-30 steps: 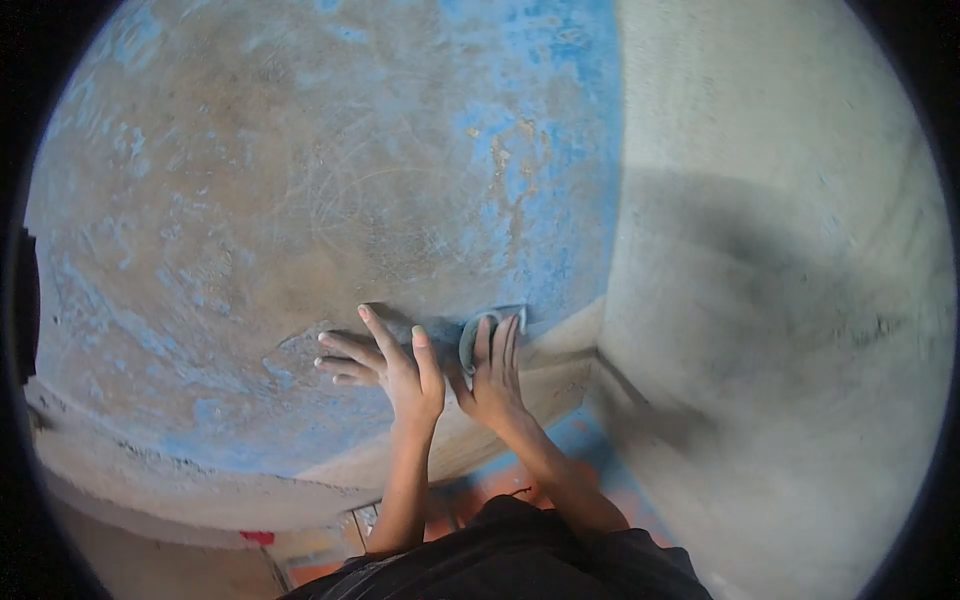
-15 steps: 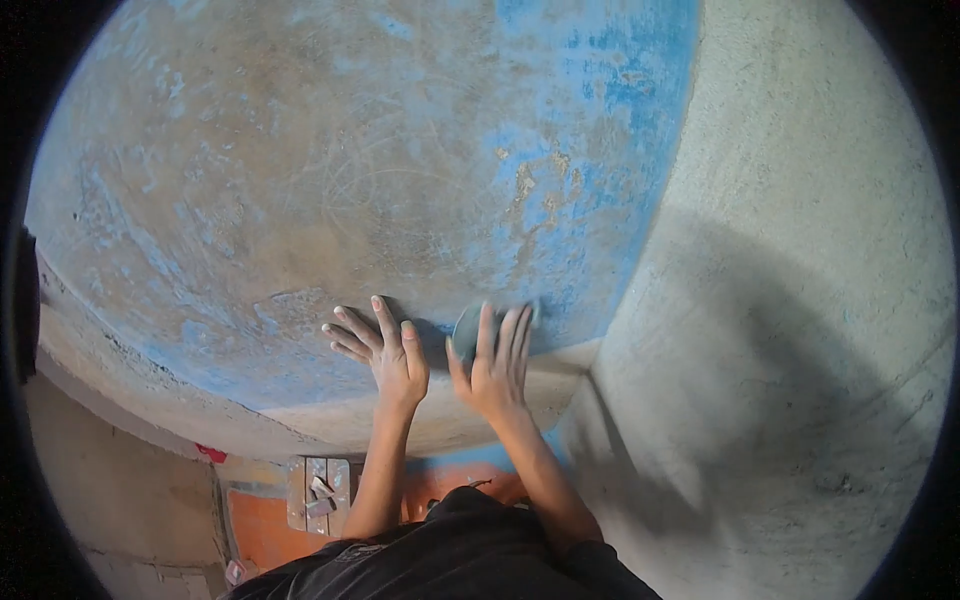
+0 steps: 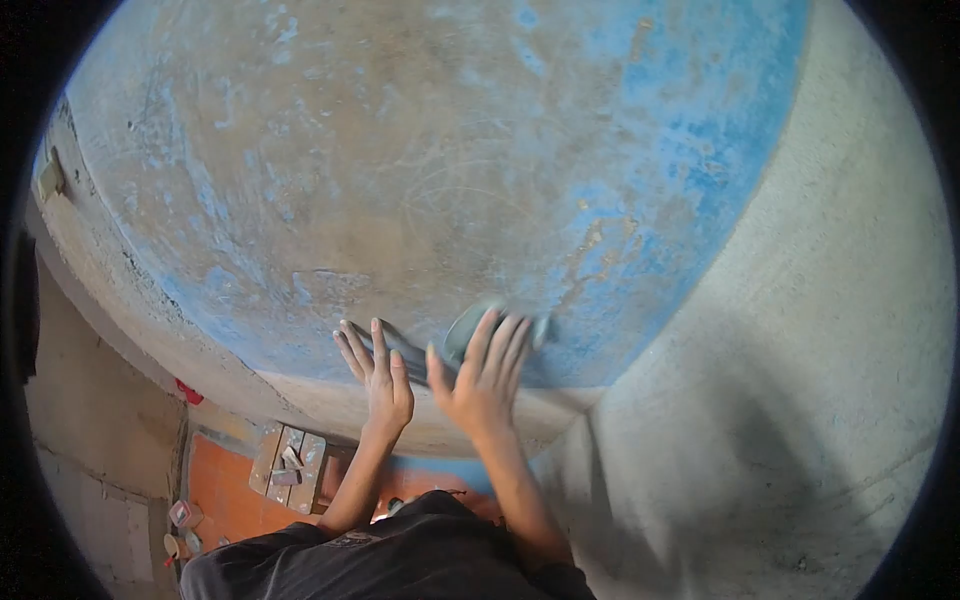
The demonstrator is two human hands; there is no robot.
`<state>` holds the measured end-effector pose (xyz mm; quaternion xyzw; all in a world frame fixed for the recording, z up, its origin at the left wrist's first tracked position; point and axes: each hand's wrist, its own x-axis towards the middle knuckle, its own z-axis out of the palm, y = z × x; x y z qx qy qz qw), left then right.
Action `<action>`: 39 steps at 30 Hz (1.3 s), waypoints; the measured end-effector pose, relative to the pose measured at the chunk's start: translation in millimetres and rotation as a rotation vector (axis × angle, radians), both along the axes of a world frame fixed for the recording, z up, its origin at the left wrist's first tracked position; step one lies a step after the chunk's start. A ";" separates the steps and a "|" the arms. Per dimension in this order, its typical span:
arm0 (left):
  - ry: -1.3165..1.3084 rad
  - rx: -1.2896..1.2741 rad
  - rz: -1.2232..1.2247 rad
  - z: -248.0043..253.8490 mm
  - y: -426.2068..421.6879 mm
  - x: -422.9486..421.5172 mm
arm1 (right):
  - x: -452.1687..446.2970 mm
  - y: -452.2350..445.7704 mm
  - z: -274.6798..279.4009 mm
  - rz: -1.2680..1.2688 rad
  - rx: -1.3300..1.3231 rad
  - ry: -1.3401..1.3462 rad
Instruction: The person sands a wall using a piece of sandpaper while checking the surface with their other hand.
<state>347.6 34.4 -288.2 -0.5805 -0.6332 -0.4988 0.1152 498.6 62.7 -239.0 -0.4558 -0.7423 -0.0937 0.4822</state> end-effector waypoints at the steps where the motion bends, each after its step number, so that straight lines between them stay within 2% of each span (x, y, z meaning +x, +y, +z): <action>1: -0.023 -0.001 0.000 1.6 -2.3 -4.1 | 8.0 6.1 36.1 -0.015 0.041 -0.005; 3: -0.067 0.013 0.004 6.8 -4.8 -12.6 | 13.8 18.0 88.8 -0.038 0.139 -0.010; 6: -0.132 0.022 0.005 14.7 -11.9 -25.9 | -8.4 20.6 77.0 -0.068 0.166 0.006; 8: -0.145 0.026 0.020 18.3 -12.7 -38.4 | -35.6 8.5 19.7 -0.040 0.029 -0.016; 10: -0.132 0.007 0.035 18.7 -17.2 -53.1 | -66.4 -5.2 -63.5 0.059 -0.138 -0.120; 13: -0.094 -0.039 0.049 23.7 -24.5 -79.2 | -88.4 -3.1 -86.2 0.060 -0.055 -0.058; 14: -0.084 -0.048 0.054 25.4 -27.3 -90.9 | -92.9 -3.7 -47.1 0.044 0.056 -0.021; 16: -0.081 -0.029 0.048 29.3 -30.9 -112.7 | -97.6 0.7 30.0 0.084 0.064 -0.057; 19: -0.098 0.000 0.041 40.0 -40.1 -151.5 | -130.7 5.0 89.9 -0.035 0.212 -0.019; 22: -0.084 0.021 0.061 44.8 -47.8 -196.2 | -182.5 -3.3 38.7 -0.097 0.167 -0.068; 25: -0.100 0.036 0.076 52.0 -58.3 -235.7 | -236.6 -26.7 -75.6 -0.017 0.047 -0.127; 27: -0.093 0.039 0.065 51.6 -66.4 -263.3 | -260.8 -36.4 -111.7 0.022 -0.042 -0.108; 28: -0.089 0.039 0.058 50.6 -70.5 -276.2 | -268.8 -37.9 -77.6 0.050 0.038 0.007; 31: -0.075 0.010 0.070 46.2 -79.7 -309.3 | -279.4 -39.4 52.9 0.060 0.161 -0.043; 32: -0.057 -0.001 0.056 45.3 -82.4 -315.1 | -287.3 -38.4 78.0 0.059 0.190 -0.053; 35: -0.005 -0.036 0.020 45.0 -90.2 -327.0 | -324.7 -41.0 80.1 0.057 0.225 -0.072; 39: -0.007 -0.074 -0.049 40.9 -98.9 -340.7 | -344.3 -66.6 -64.4 0.130 -0.084 -0.246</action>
